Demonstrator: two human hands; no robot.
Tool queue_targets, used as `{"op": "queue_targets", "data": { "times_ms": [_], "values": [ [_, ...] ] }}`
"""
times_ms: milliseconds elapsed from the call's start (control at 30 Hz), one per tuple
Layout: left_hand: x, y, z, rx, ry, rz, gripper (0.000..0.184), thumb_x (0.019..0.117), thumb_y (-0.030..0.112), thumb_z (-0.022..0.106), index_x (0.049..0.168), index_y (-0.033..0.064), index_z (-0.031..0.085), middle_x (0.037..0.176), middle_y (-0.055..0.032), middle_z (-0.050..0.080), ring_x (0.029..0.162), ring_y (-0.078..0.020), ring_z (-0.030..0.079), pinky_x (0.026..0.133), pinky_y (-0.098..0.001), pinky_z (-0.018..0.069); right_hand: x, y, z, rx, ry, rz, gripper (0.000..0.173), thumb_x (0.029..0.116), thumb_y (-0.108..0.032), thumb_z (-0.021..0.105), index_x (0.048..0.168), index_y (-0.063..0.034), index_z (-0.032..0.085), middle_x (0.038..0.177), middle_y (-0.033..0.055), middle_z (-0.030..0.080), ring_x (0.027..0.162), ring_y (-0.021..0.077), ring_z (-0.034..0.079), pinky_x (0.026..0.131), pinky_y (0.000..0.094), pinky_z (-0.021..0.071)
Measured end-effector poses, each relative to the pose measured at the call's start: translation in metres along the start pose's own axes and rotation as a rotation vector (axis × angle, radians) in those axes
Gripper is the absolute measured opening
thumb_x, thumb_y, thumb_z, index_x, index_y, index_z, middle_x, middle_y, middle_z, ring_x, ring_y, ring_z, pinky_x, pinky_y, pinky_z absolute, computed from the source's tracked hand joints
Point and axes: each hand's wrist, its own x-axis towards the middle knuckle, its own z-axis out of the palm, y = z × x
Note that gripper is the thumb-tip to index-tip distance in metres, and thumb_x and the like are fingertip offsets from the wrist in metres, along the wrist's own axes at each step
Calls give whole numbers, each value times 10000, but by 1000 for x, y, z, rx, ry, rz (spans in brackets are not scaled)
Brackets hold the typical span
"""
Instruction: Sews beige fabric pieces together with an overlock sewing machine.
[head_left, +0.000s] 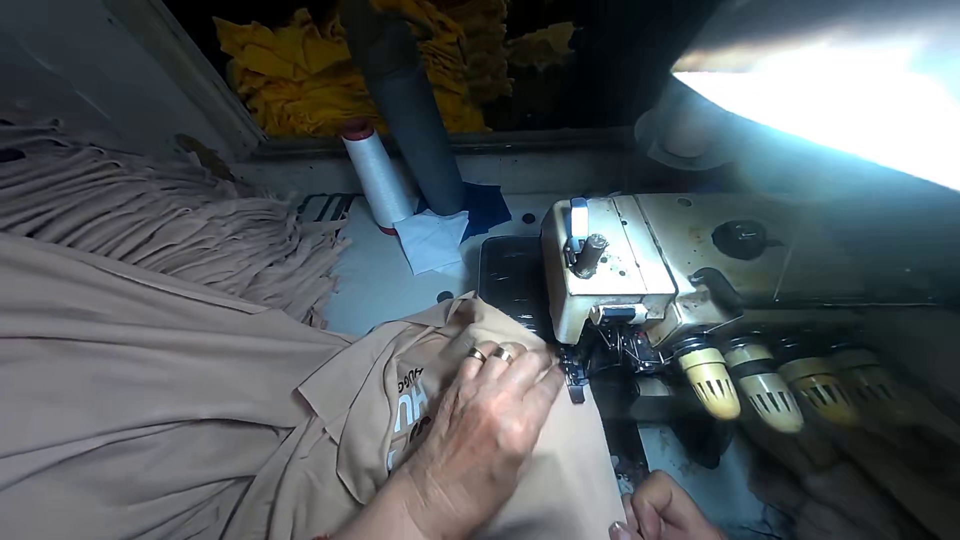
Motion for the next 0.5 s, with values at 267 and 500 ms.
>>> {"op": "queue_targets", "data": {
  "times_ms": [267,500],
  "values": [
    [32,-47,11,83,252,-109,203,974,131,600,993,82,796,979,-91,722,955,-272,679,819,-415,541,33,-8,15,-233,64,-58,228,816,97,620,832,-108,523,646,-103,547,532,-62,470,479,109,384],
    [-85,-21,-61,-51,-500,-750,488,903,206,624,1370,64,640,693,-148,668,598,-391,643,567,-619,498,30,-5,20,-235,116,-59,238,812,102,618,810,-113,515,631,-108,533,531,-65,464,479,105,370]
  ]
}}
